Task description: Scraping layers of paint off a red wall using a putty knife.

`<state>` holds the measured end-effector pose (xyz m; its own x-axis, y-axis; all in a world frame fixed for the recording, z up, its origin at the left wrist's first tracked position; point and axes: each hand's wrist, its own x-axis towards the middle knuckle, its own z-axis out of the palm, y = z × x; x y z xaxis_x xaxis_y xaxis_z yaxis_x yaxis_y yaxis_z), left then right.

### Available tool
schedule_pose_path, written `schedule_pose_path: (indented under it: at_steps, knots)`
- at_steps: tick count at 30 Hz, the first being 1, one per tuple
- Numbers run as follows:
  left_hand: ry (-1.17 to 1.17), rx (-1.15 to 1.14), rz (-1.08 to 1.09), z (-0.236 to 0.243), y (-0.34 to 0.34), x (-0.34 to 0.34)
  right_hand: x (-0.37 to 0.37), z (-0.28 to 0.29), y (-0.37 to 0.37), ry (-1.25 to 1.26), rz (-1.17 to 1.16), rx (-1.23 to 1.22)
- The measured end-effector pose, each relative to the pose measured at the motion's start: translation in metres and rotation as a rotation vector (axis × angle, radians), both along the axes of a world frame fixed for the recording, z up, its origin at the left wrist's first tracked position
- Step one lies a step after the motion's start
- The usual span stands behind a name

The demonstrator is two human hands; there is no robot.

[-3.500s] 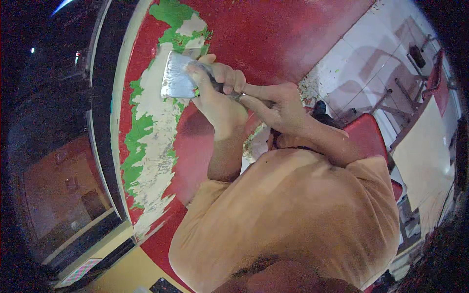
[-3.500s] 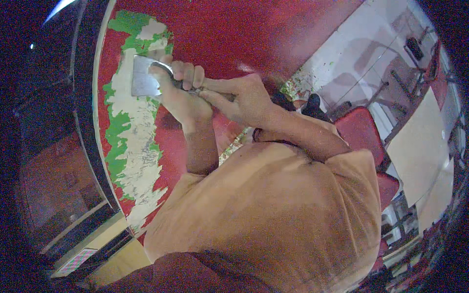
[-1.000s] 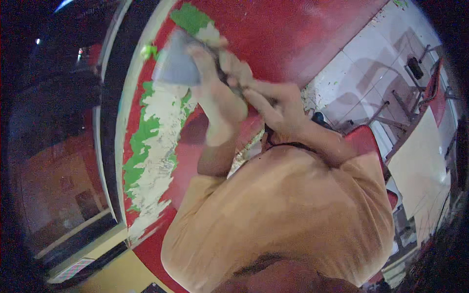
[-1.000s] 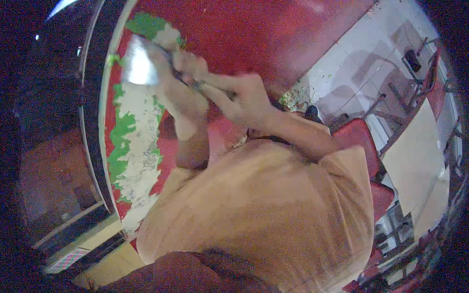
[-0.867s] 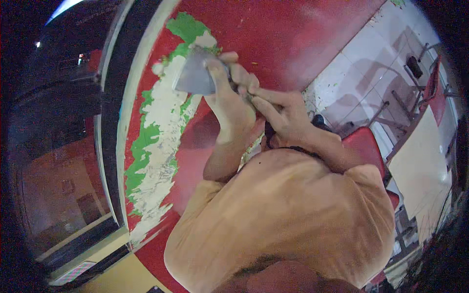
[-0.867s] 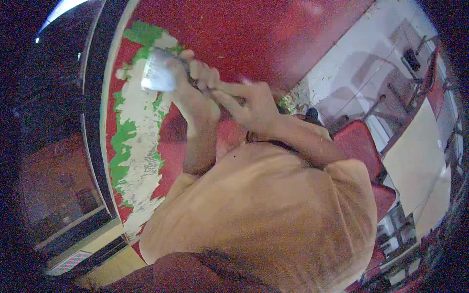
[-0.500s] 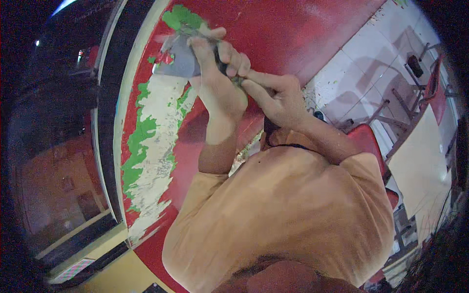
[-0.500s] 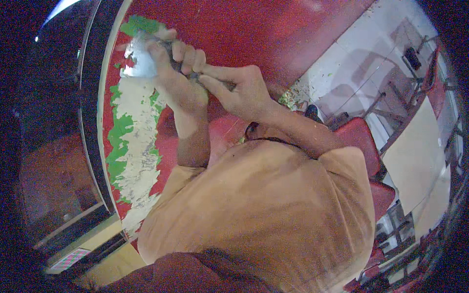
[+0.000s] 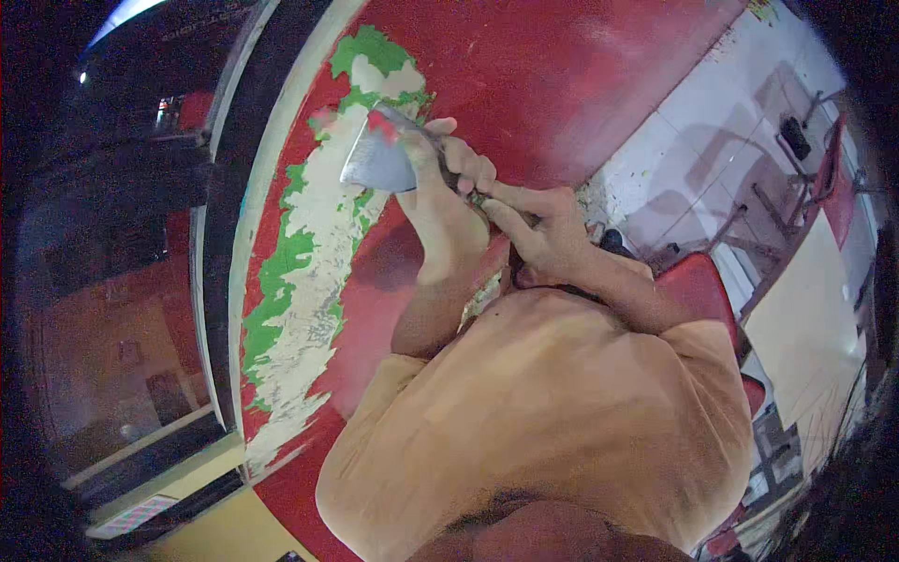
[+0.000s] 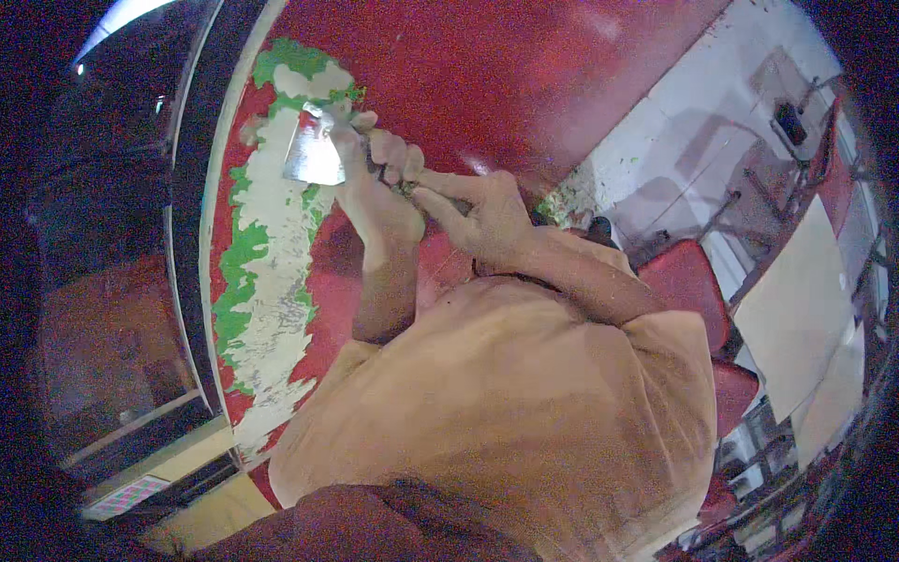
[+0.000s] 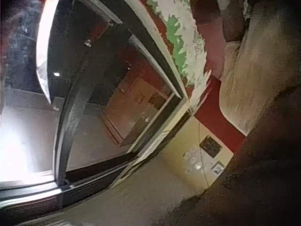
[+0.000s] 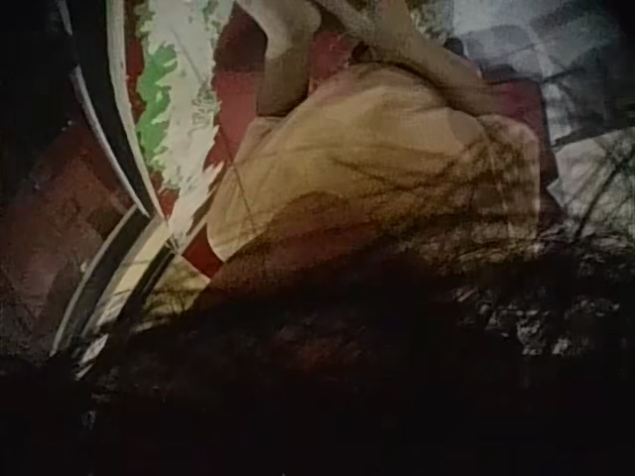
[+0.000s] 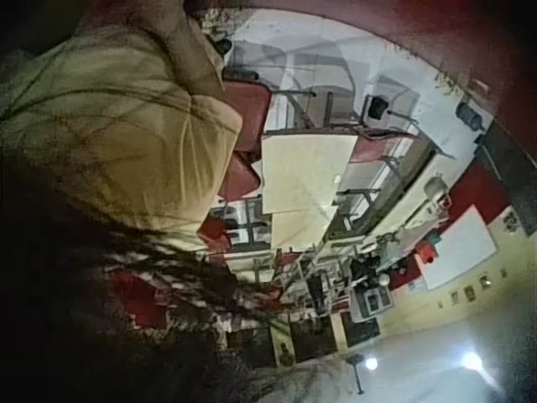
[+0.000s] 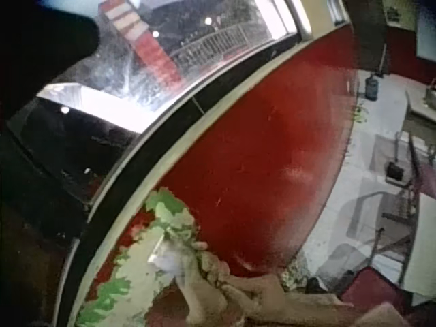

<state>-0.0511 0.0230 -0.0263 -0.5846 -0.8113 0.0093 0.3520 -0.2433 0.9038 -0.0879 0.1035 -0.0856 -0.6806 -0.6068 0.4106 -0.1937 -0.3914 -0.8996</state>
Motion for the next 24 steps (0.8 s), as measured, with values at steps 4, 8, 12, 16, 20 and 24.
schedule_pose_path:
  at_steps: [4, 8, 12, 16, 20, 24]
  knots:
    - [0.095, -0.038, -0.049, 0.027, -0.011, -0.009, -0.001, 0.012, -0.004, -0.088, 0.023, 0.11]
    - [0.053, -0.032, -0.046, 0.005, -0.003, -0.004, -0.002, 0.002, 0.008, -0.052, 0.112, 0.19]
    - [0.032, -0.06, 0.016, 0.02, -0.015, -0.005, -0.007, 0.017, -0.009, -0.052, 0.122, 0.193]
    - [0.254, -0.055, -0.106, 0.038, -0.024, 0.008, -0.005, 0.03, -0.011, 0.101, 0.126, -0.015]
    - [0.048, 0.011, 0.052, 0.001, 0.002, 0.0, -0.007, -0.004, 0.007, 0.132, 0.169, 0.132]
    - [0.179, 0.094, -0.086, 0.009, -0.009, -0.006, -0.011, 0.004, 0.007, 0.032, 0.111, 0.149]
